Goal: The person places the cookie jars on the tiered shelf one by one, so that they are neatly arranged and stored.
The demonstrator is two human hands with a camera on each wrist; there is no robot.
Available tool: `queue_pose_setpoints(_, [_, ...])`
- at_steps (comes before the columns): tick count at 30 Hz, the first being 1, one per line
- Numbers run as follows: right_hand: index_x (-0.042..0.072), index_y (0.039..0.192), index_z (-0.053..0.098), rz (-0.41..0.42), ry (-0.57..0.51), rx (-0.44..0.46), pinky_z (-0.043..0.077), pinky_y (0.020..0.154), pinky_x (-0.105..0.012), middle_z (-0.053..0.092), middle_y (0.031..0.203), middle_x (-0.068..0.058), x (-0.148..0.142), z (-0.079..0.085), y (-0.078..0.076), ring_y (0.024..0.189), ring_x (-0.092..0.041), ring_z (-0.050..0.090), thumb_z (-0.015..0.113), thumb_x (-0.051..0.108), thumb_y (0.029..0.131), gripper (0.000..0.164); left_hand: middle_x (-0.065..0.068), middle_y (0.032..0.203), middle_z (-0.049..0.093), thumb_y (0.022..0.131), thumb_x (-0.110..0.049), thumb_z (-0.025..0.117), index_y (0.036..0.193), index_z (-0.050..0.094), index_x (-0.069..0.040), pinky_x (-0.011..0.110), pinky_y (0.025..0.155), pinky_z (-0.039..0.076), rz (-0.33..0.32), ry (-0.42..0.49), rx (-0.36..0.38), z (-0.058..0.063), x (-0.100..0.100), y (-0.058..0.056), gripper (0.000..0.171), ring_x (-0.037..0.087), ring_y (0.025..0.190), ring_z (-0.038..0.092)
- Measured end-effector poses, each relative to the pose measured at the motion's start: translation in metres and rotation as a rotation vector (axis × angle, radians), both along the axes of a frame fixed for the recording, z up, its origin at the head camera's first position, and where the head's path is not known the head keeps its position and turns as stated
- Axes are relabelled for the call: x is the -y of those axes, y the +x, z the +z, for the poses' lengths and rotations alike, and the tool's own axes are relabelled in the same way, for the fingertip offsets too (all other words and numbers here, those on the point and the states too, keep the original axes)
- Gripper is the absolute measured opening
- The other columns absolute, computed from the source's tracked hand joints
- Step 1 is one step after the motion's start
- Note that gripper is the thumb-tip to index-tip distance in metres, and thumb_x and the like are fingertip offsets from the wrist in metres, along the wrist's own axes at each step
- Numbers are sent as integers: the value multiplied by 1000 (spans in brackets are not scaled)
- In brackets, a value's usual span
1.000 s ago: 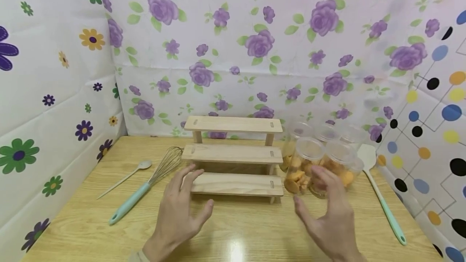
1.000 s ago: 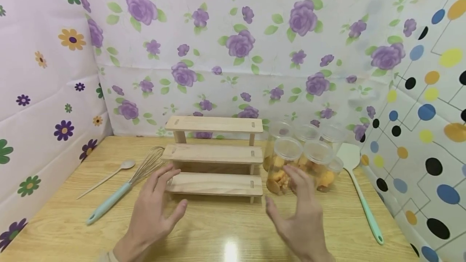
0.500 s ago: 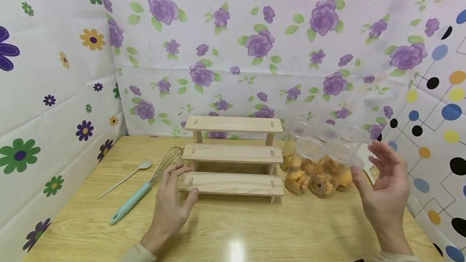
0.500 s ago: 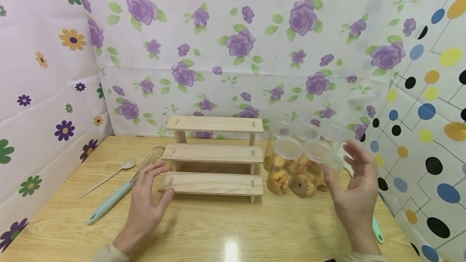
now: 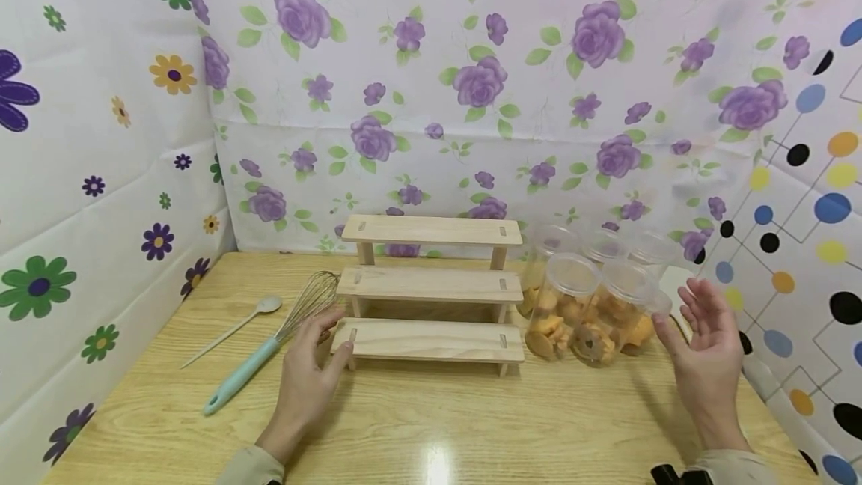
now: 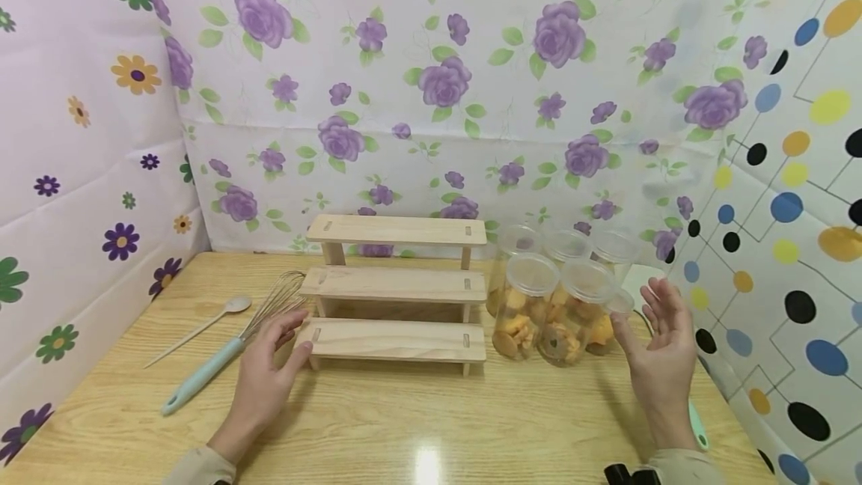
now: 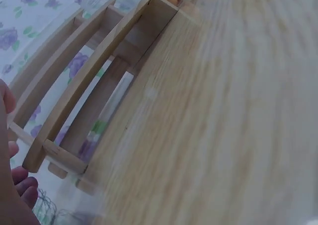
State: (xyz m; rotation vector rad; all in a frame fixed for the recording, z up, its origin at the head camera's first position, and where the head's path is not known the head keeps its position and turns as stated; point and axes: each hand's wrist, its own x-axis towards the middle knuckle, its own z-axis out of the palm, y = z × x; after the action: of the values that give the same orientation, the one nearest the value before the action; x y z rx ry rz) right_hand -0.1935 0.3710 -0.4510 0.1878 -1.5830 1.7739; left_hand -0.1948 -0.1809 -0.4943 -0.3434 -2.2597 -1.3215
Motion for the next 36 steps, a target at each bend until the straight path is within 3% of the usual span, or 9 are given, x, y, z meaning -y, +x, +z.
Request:
queue_pose_setpoints(4, [2, 164, 48, -18, 5, 92, 42, 119, -20, 54, 161, -10, -2, -13, -5, 151, -26, 50, 72, -28, 90, 83, 15, 153, 65, 109, -14, 73, 149, 65, 0, 19, 115, 47, -8, 12, 96, -3, 4, -1, 43, 36, 141, 63])
queue_pose_setpoints(10, [6, 166, 47, -20, -19, 232, 47, 112, -15, 55, 161, -5, -4, -28, -8, 143, -17, 54, 77, -20, 94, 82, 14, 159, 63, 111, -18, 72, 146, 70, -12, 49, 115, 53, -5, 59, 214, -4, 6, -1, 35, 38, 148, 59])
queue_pose_setpoints(13, [7, 167, 47, -38, 18, 298, 48, 108, -12, 58, 154, 0, -7, -35, -9, 137, -11, 57, 79, -15, 95, 81, 12, 158, 65, 110, -17, 74, 144, 72, -17, 55, 112, 55, 6, 78, 242, -5, 6, -2, 34, 39, 145, 62])
queue_pose_setpoints(19, [5, 163, 52, -54, 78, 363, 49, 104, -10, 66, 138, 8, -12, -44, -13, 129, -6, 62, 83, -9, 95, 76, 8, 155, 67, 110, -19, 75, 143, 73, -20, 53, 112, 56, 14, 93, 280, -6, 8, -4, 34, 35, 144, 63])
queue_pose_setpoints(29, [2, 146, 67, -104, 164, 368, 53, 100, -12, 72, 130, 7, -11, -49, -14, 122, -7, 68, 85, -9, 94, 57, 6, 152, 69, 110, -21, 74, 144, 73, -21, 45, 110, 57, 14, 91, 291, -6, 8, -4, 33, 31, 143, 64])
queue_pose_setpoints(33, [2, 143, 69, -133, 156, 368, 55, 98, -12, 73, 127, 5, -10, -49, -14, 118, -7, 69, 86, -11, 92, 55, 5, 152, 69, 111, -22, 74, 144, 73, -22, 35, 108, 57, 12, 91, 297, -6, 9, -5, 33, 30, 142, 64])
queue_pose_setpoints(36, [2, 142, 69, -143, 130, 354, 55, 96, -12, 74, 125, 5, -11, -51, -15, 116, -8, 70, 86, -13, 90, 56, 5, 152, 68, 111, -22, 73, 144, 73, -22, 34, 108, 56, 8, 91, 297, -6, 9, -4, 33, 30, 142, 65])
